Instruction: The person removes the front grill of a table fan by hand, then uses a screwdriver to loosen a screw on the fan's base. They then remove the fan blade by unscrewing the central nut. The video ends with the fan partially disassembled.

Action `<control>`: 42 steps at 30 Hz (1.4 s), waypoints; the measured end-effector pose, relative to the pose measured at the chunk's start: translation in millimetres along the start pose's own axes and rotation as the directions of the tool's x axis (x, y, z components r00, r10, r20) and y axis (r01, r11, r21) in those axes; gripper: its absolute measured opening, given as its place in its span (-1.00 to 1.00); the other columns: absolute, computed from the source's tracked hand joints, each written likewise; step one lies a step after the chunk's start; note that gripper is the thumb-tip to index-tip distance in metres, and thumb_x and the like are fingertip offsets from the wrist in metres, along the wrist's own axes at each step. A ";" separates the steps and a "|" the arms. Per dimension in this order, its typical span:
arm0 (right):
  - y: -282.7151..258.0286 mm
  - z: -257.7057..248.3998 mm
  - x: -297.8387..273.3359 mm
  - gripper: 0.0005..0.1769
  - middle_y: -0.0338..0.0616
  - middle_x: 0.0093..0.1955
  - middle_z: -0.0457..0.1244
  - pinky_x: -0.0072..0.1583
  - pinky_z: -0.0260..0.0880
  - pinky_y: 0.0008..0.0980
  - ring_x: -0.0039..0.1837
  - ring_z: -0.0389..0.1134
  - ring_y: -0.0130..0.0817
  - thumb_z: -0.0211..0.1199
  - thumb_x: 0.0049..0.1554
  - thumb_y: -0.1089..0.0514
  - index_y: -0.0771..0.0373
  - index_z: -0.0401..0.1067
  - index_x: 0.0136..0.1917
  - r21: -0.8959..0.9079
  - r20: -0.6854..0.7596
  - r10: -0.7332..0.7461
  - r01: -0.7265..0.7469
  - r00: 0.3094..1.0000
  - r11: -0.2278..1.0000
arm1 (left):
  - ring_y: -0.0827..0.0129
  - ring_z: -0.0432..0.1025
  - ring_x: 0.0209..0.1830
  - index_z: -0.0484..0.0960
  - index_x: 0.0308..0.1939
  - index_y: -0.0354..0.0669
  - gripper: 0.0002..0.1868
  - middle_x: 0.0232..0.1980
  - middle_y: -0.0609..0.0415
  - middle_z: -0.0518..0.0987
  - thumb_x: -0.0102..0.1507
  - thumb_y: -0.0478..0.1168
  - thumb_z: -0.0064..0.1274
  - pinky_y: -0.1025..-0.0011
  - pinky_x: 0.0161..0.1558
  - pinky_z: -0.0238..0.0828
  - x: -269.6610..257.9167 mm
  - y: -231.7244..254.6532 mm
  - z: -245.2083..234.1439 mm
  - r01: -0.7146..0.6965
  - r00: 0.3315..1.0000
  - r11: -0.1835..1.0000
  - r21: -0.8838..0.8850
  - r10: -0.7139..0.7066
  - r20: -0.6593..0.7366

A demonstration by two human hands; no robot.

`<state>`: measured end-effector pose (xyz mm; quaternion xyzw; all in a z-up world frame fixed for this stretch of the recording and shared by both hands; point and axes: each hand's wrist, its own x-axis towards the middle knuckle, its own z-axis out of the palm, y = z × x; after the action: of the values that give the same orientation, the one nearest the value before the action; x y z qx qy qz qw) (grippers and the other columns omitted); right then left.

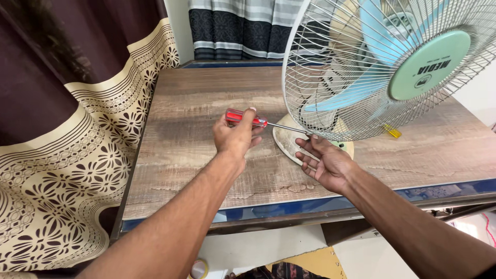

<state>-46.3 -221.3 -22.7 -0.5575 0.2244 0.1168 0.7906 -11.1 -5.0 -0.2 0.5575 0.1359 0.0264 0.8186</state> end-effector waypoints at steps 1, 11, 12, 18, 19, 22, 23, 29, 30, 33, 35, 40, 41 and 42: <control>0.4 -0.5 -0.9 -0.83 -0.34 0.24 0.38 0.05 0.36 -0.36 0.14 0.35 -0.35 -0.01 0.32 -0.05 -0.05 0.28 0.14 -0.003 0.000 -0.001 0.001 1.000 1.000 | 0.35 0.65 -0.41 0.51 -0.13 -0.18 -0.72 -0.23 -0.02 0.71 0.21 -0.15 0.23 0.45 -0.50 0.58 1.0 -1.2 1.1 -0.006 1.000 1.000 -0.013 0.006 0.003; -5.7 -13.7 -5.2 -0.84 -0.30 0.25 0.38 0.04 0.38 -0.36 0.13 0.35 -0.35 -0.12 0.36 -0.03 -0.01 0.22 0.11 -0.049 -0.008 0.020 -0.020 1.000 0.999 | 0.44 0.56 -0.43 0.43 0.02 -0.10 -0.70 -0.16 0.01 0.68 0.32 -0.07 0.07 0.51 -0.50 0.53 -6.4 -6.5 16.1 -0.019 0.999 1.000 -0.018 0.020 0.047; -6.4 -14.3 -4.8 -0.83 -0.29 0.25 0.38 0.03 0.38 -0.36 0.13 0.35 -0.35 -0.12 0.36 -0.03 0.00 0.23 0.12 -0.062 -0.008 0.021 -0.021 1.000 0.998 | 0.45 0.56 -0.39 0.41 0.03 -0.11 -0.70 -0.13 0.04 0.69 0.34 -0.05 0.04 0.52 -0.51 0.51 -7.0 -5.9 16.7 -0.027 0.998 1.000 0.002 0.027 0.057; -6.3 -12.9 -3.6 -0.81 -0.31 0.23 0.38 0.02 0.39 -0.38 0.11 0.34 -0.38 -0.08 0.36 0.00 0.02 0.29 0.16 -0.095 -0.015 0.027 -0.028 1.000 0.995 | 0.41 0.55 -0.16 0.36 0.11 -0.01 -0.68 0.08 0.06 0.73 0.36 -0.05 -0.33 0.34 -0.32 0.57 -1.2 4.9 0.2 0.032 0.976 0.999 -0.007 -0.029 0.216; -6.5 -12.1 -2.7 -0.82 -0.31 0.23 0.38 0.02 0.38 -0.38 0.11 0.34 -0.38 -0.07 0.36 0.00 0.01 0.28 0.16 -0.091 -0.012 0.030 -0.031 0.999 0.995 | 0.39 0.55 -0.14 0.34 0.12 -0.01 -0.68 0.10 0.04 0.73 0.34 -0.06 -0.33 0.30 -0.29 0.57 -0.9 5.1 -2.8 0.040 0.975 0.999 -0.015 -0.035 0.220; -6.6 -12.0 -1.4 -0.78 -0.35 0.22 0.37 0.04 0.40 -0.41 0.11 0.32 -0.40 -0.06 0.36 -0.04 0.01 0.32 0.16 -0.099 0.002 0.045 -0.045 0.999 0.994 | 0.34 0.56 -0.09 0.29 0.14 0.00 -0.67 0.12 0.01 0.71 0.31 -0.08 -0.31 0.24 -0.23 0.58 -3.3 1.4 -8.0 0.051 0.973 0.998 -0.021 -0.045 0.225; -8.2 -11.2 0.0 -0.78 -0.35 0.22 0.38 0.04 0.40 -0.41 0.11 0.32 -0.40 -0.06 0.35 -0.03 0.01 0.33 0.16 -0.093 0.012 0.052 -0.051 0.999 0.994 | 0.33 0.57 -0.08 0.28 0.15 0.02 -0.68 0.10 0.03 0.70 0.33 -0.07 -0.31 0.26 -0.24 0.58 -3.7 0.8 -8.0 0.047 0.974 0.999 -0.009 -0.043 0.221; -9.6 -14.9 7.4 -0.83 -0.33 0.23 0.38 0.01 0.38 -0.40 0.10 0.33 -0.38 0.01 0.32 0.00 0.01 0.31 0.13 -0.055 0.065 0.089 -0.085 0.994 0.995 | 0.41 0.60 -0.14 0.38 0.07 0.01 -0.69 -0.03 0.08 0.72 0.35 0.05 -0.12 0.37 -0.31 0.58 -5.1 -6.6 -3.8 -0.023 0.996 0.999 0.044 0.019 0.089; -9.9 -15.6 9.0 -0.84 -0.32 0.23 0.38 0.00 0.38 -0.40 0.10 0.34 -0.37 0.02 0.32 0.00 0.01 0.31 0.13 -0.044 0.087 0.090 -0.086 0.992 0.995 | 0.43 0.60 -0.18 0.41 0.04 0.00 -0.68 -0.06 0.07 0.71 0.35 0.06 -0.05 0.39 -0.33 0.57 -6.2 -7.6 -2.2 -0.028 0.998 0.999 0.032 0.026 0.052; -8.5 -21.1 11.0 -0.83 -0.32 0.19 0.37 -0.02 0.36 -0.40 0.08 0.33 -0.37 0.03 0.31 -0.02 -0.01 0.32 0.14 -0.025 0.131 0.104 -0.102 0.986 0.995 | 0.43 0.60 -0.31 0.43 -0.05 -0.05 -0.67 -0.17 0.07 0.72 0.32 0.07 0.04 0.42 -0.39 0.53 -10.6 -9.8 7.2 -0.032 0.995 0.998 0.045 0.036 -0.088; -7.7 -22.3 12.1 -0.82 -0.33 0.17 0.36 -0.03 0.36 -0.40 0.07 0.32 -0.36 0.03 0.31 -0.02 -0.03 0.32 0.15 -0.016 0.166 0.114 -0.113 0.979 0.994 | 0.44 0.59 -0.32 0.45 -0.07 -0.07 -0.65 -0.22 0.08 0.70 0.30 0.08 0.09 0.42 -0.36 0.55 -15.4 -9.9 11.7 -0.037 0.984 0.996 0.082 0.050 -0.171; -7.4 -23.4 16.1 -0.82 -0.33 0.14 0.36 -0.06 0.34 -0.39 0.05 0.32 -0.36 0.03 0.31 -0.03 -0.04 0.29 0.17 -0.001 0.215 0.127 -0.129 0.968 0.992 | 0.43 0.60 -0.35 0.47 -0.11 -0.11 -0.63 -0.29 0.08 0.66 0.26 0.06 0.17 0.40 -0.29 0.67 -14.7 -8.9 18.3 -0.082 0.957 0.994 0.073 0.099 -0.272; -7.3 -22.9 14.9 -0.81 -0.32 0.14 0.36 -0.06 0.34 -0.39 0.04 0.32 -0.36 0.02 0.31 -0.03 -0.03 0.29 0.17 -0.009 0.219 0.129 -0.131 0.967 0.991 | 0.44 0.60 -0.35 0.47 -0.11 -0.14 -0.62 -0.28 0.07 0.65 0.26 0.05 0.18 0.40 -0.28 0.69 -14.6 -9.5 20.2 -0.111 0.952 0.992 0.065 0.125 -0.281; -7.1 -22.3 13.3 -0.81 -0.32 0.14 0.36 -0.06 0.34 -0.39 0.04 0.33 -0.36 0.02 0.31 -0.03 -0.03 0.29 0.16 -0.016 0.223 0.132 -0.132 0.966 0.991 | 0.44 0.59 -0.34 0.48 -0.11 -0.17 -0.62 -0.26 0.06 0.64 0.26 0.04 0.19 0.40 -0.27 0.71 -14.6 -9.4 21.0 -0.140 0.945 0.988 0.059 0.151 -0.290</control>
<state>-36.6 -245.5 -29.4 -0.5250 0.1707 0.2313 0.8011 -20.9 -30.3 1.2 0.5710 0.2149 0.1665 0.7746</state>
